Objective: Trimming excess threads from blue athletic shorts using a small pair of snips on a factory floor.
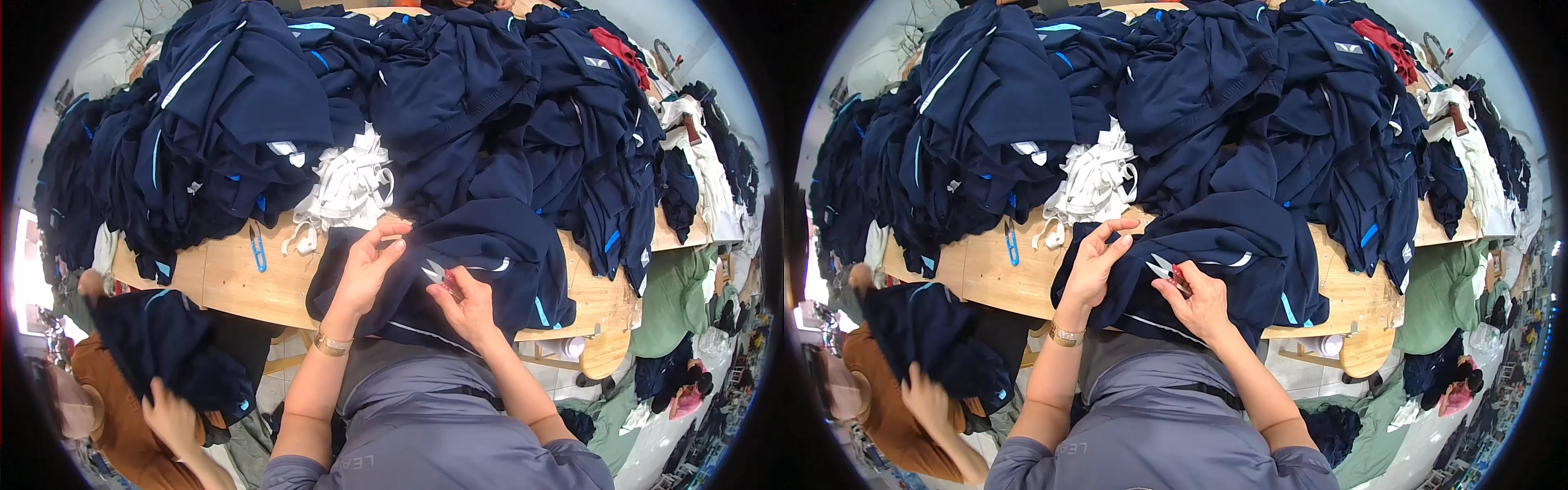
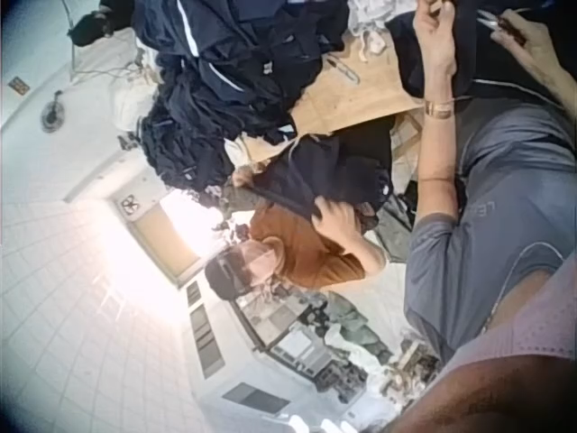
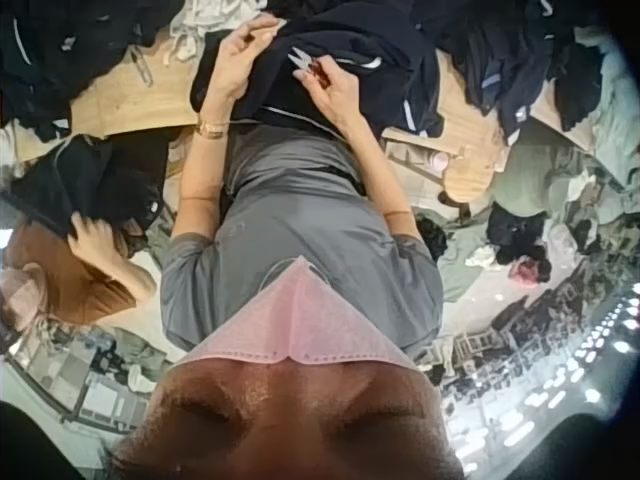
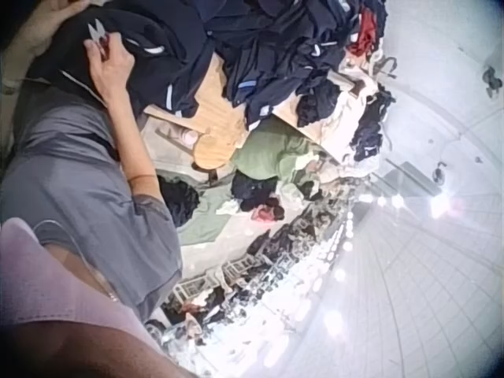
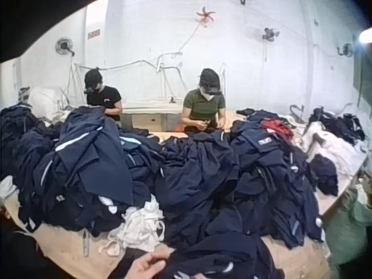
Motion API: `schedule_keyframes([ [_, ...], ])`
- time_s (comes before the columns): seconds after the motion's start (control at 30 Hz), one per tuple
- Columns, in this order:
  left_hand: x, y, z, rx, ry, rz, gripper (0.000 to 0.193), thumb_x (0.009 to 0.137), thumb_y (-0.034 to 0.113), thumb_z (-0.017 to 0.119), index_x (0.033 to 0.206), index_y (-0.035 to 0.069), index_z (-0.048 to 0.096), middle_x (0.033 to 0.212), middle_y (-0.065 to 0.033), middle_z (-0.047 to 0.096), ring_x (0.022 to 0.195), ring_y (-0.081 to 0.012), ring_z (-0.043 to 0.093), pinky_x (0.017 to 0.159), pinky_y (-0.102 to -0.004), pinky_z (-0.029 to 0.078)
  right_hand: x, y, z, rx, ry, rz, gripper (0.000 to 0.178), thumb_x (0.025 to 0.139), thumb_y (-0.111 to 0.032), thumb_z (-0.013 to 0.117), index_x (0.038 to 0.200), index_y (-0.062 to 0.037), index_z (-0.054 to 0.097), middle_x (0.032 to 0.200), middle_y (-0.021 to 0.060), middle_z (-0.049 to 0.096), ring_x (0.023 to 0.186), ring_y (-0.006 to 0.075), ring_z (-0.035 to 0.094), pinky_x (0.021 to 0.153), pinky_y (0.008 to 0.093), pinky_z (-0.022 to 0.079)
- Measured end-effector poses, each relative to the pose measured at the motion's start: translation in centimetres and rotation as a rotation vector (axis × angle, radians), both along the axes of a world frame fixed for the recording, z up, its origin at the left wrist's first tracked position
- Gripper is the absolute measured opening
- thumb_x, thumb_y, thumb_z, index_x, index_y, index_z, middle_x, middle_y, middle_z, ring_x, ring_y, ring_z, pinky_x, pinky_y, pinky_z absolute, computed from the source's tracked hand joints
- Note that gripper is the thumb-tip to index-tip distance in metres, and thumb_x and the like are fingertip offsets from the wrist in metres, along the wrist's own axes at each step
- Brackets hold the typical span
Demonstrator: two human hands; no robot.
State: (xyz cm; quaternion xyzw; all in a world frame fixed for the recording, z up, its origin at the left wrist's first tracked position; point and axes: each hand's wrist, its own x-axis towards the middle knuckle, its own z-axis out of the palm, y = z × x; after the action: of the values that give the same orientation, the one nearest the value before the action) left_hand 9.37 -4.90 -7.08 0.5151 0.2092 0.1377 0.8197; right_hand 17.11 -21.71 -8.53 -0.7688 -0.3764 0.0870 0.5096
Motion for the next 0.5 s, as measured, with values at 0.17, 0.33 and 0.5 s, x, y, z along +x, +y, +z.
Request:
schedule_keyframes([
  [0.17, 0.05, -0.16, 0.21, -0.029, 0.01, 0.014, 0.022, 0.088, 0.006, 0.057, 0.11, 0.0, 0.057, 0.101, 0.001, 0.057, 0.074, 0.0002, 0.046, 0.068, -0.0146, 0.039, 0.09, 0.4, 0.35, -0.041, -0.22, 0.012, 0.032, 0.078, -0.031, 0.07, 0.073, -0.0052, 0.053, 0.055, 0.0068, 0.052, 0.045, 0.0222, 0.053, 0.042, 0.0299, 0.038],
  [0.33, -0.02, 0.05, -0.12, 0.005, 0.019, -0.005, 0.024, 0.089, 0.007, 0.056, 0.111, -0.001, 0.055, 0.091, -0.0024, 0.061, 0.073, -0.0028, 0.053, 0.066, -0.0159, 0.043, 0.24, 0.83, 0.52, -0.025, -0.289, 0.023, 0.033, 0.076, -0.032, 0.071, 0.07, -0.0058, 0.052, 0.056, 0.0065, 0.052, 0.044, 0.0225, 0.052, 0.041, 0.0301, 0.038],
  [0.5, 0.01, -0.03, -0.17, 0.06, 0.01, -0.015, 0.026, 0.089, 0.007, 0.056, 0.113, -0.001, 0.052, 0.086, -0.0065, 0.065, 0.074, -0.0061, 0.06, 0.068, -0.0177, 0.048, 0.33, 0.92, 0.37, -0.013, -0.328, 0.018, 0.035, 0.076, -0.032, 0.071, 0.068, -0.0063, 0.05, 0.055, 0.0064, 0.05, 0.043, 0.0223, 0.051, 0.041, 0.0297, 0.037],
])
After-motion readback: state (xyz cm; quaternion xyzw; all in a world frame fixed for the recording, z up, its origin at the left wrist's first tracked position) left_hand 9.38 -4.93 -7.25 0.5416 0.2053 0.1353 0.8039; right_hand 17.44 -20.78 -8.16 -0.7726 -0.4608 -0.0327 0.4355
